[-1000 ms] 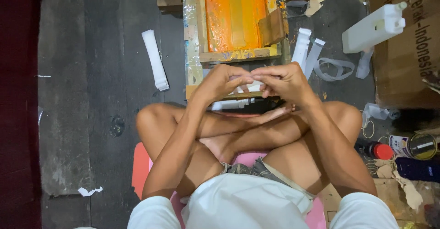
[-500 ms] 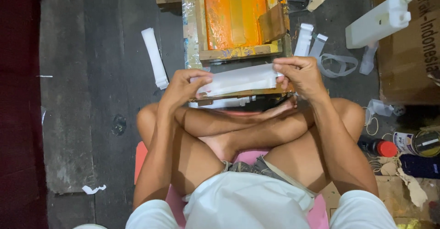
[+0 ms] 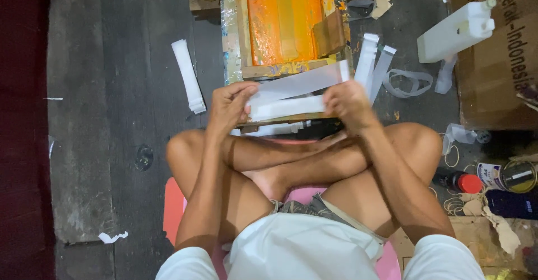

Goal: The person sits cross-legged and uses a squeegee to spread orange ink across a screen printing frame. They repeatedly pull the ink across the mesh, lift the frame to check the result, and place white rectangular items onto the frame to print.

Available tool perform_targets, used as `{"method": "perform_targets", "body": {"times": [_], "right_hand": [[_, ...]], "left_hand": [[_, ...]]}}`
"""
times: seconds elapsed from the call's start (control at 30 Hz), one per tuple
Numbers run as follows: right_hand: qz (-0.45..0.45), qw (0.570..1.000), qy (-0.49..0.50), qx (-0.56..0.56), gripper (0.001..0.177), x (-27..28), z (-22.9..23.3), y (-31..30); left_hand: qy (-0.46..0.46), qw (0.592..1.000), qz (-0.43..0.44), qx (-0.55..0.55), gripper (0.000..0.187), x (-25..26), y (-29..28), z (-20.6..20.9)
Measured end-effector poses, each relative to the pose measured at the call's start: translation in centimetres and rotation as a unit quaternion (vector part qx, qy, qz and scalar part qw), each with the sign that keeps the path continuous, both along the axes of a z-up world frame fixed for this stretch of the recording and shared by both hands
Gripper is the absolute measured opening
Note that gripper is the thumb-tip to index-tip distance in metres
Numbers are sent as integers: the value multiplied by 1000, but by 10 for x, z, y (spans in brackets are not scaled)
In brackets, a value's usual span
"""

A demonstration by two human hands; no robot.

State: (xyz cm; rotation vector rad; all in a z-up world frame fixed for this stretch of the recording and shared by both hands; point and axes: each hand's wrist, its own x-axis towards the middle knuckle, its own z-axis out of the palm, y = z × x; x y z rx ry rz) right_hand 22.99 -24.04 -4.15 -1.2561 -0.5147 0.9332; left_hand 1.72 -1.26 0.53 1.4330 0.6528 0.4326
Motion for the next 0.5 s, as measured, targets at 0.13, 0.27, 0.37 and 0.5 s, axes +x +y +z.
{"method": "perform_targets", "body": {"times": [0.13,0.27,0.37,0.5], "right_hand": [[60,998,30,-12,31,-52,19,33],[14,1000,-3,1,53,-60,26,46],[2,998,-41,-48,49,-49,47,33],[-30,992,-110,-57,41,-6,19,13]], "left_hand": [[-15,1000,-18,3,16,23,-23,-2],[-12,999,-41,11,15,24,-26,-16],[4,999,-28,18,14,9,-16,-13],[19,1000,3,-8,16,-13,1,-10]]}}
